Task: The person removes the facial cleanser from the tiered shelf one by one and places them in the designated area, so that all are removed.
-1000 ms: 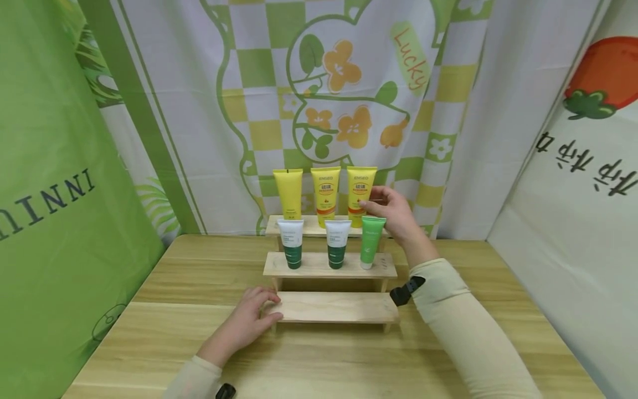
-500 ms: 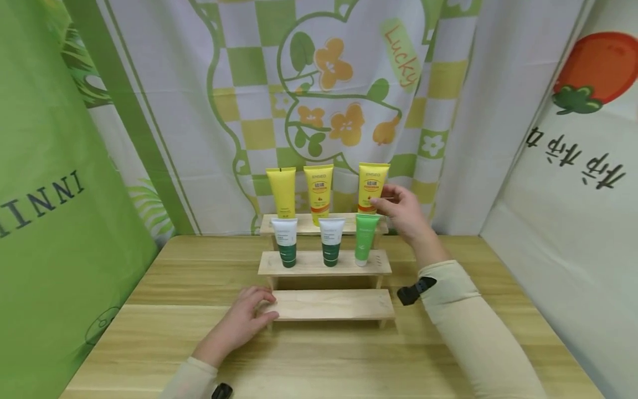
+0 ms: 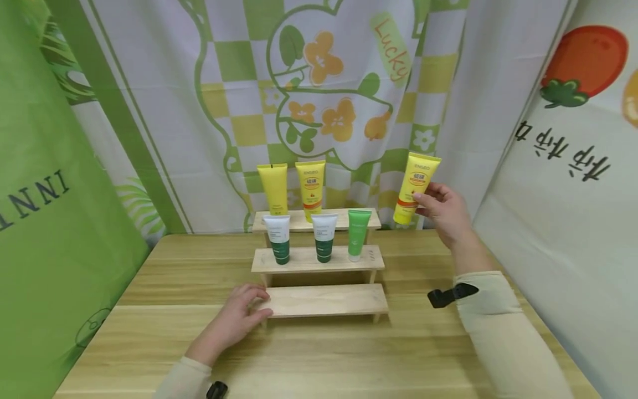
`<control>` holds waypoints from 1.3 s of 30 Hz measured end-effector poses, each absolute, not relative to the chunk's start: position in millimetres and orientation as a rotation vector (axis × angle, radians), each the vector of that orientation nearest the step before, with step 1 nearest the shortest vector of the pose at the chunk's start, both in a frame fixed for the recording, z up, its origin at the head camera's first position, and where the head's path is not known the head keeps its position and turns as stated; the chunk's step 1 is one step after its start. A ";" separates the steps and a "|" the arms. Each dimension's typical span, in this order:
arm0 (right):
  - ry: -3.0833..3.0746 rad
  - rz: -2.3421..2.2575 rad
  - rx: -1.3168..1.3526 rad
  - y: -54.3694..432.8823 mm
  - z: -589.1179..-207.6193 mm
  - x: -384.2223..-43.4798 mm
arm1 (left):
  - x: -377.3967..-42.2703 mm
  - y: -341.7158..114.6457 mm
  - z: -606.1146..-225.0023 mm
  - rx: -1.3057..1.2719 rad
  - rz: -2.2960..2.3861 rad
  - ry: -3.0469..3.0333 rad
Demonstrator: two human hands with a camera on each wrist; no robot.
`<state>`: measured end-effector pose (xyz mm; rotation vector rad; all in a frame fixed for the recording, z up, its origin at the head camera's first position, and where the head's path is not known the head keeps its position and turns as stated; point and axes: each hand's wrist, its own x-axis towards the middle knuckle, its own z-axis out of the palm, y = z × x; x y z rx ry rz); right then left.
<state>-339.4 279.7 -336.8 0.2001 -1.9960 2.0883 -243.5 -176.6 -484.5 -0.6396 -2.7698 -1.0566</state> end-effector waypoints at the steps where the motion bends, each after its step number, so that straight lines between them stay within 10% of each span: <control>1: -1.999 2.092 0.182 283.9 -338.2 -338.4 | -243.5 -177.1 -484.3 -0.641 -1.054 -2.770; 39: -2.644 2.001 -0.391 333.9 -472.6 -332.5 | -244.5 -177.6 -483.7 -0.643 -1.024 -2.781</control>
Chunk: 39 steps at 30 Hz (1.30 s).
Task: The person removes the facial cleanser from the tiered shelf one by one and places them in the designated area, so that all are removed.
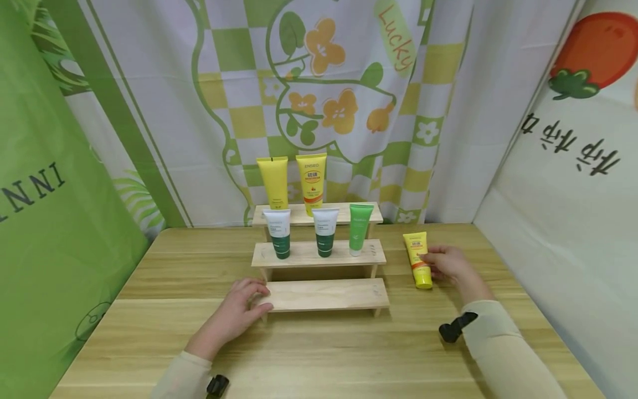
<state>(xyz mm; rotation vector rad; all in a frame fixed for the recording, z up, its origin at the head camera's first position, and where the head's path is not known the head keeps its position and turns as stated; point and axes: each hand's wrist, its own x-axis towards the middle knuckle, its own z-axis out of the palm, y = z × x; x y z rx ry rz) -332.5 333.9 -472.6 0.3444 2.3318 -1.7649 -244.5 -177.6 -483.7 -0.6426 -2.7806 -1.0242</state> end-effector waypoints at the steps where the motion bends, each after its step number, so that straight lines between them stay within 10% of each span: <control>1: 2.332 -1.763 0.344 334.3 -473.5 -332.5 | -244.5 -177.8 -483.9 -0.645 -1.023 -2.780; 39: 2.545 -1.662 0.379 325.2 -452.7 -327.5 | -243.6 -179.5 -485.3 -0.698 -1.004 -2.745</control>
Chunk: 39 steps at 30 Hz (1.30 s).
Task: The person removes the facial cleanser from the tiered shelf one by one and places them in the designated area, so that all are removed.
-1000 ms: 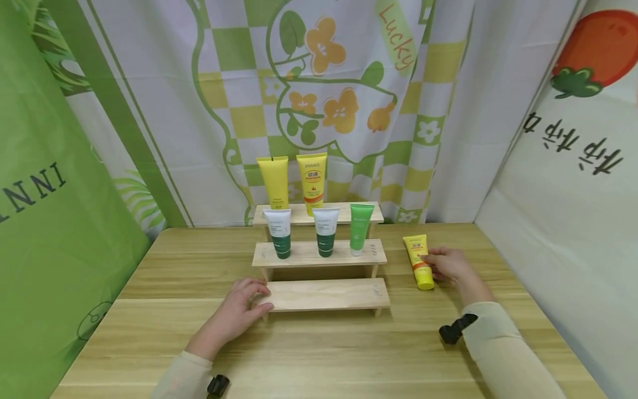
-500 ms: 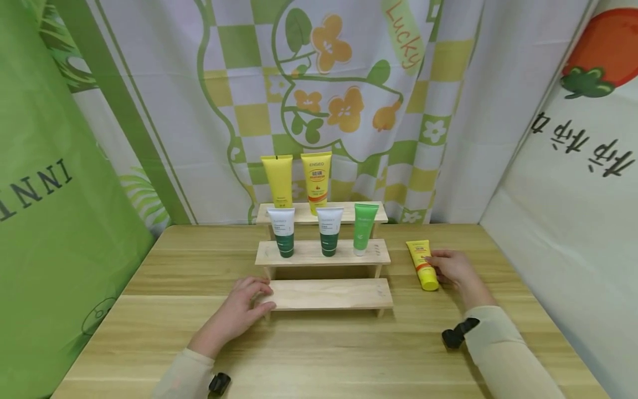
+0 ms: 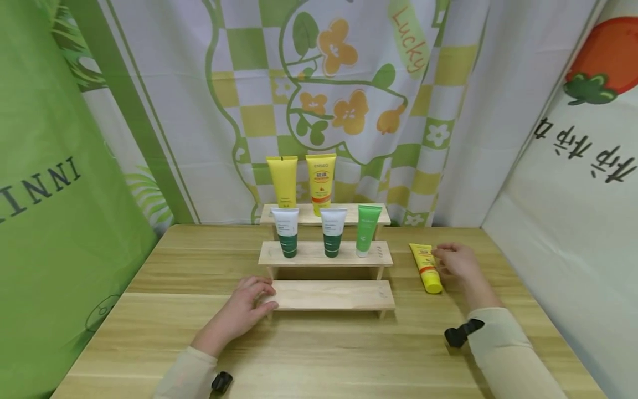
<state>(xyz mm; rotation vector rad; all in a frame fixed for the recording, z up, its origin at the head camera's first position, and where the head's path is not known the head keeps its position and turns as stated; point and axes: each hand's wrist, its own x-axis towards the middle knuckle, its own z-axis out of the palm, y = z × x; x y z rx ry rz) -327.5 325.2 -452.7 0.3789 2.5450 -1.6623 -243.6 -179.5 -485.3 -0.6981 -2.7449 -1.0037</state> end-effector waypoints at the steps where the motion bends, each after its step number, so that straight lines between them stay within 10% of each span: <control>1: 2.571 -1.659 0.361 322.6 -446.9 -328.6 | -244.0 -179.8 -485.5 -0.699 -1.001 -2.744; 18: 2.623 -1.984 -0.197 230.4 -340.5 -353.7 | -248.4 -180.6 -485.0 -0.683 -0.992 -2.750; 39: 2.225 -1.976 -0.529 158.5 -318.6 -393.5 | -244.7 -181.5 -487.5 -0.678 -0.987 -2.778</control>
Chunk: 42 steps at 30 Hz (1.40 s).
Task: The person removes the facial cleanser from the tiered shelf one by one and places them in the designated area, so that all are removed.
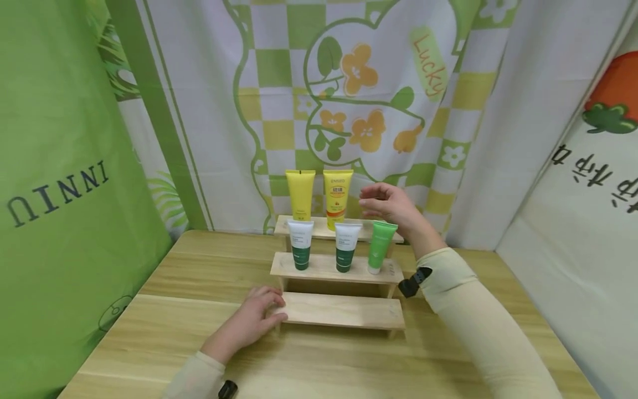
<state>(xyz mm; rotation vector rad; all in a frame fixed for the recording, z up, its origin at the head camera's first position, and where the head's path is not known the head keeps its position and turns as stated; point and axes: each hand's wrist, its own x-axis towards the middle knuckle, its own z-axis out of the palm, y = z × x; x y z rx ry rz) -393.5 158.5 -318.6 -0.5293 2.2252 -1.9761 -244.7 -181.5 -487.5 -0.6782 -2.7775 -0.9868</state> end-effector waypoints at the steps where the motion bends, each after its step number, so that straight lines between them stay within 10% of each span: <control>1: 2.222 -1.964 -0.528 157.0 -320.4 -396.6 | -244.3 -181.7 -488.5 -0.678 -0.989 -2.780; 42: 2.180 -1.940 -0.660 123.5 -315.0 -405.8 | -250.1 -185.4 -491.2 -0.710 -0.939 -2.769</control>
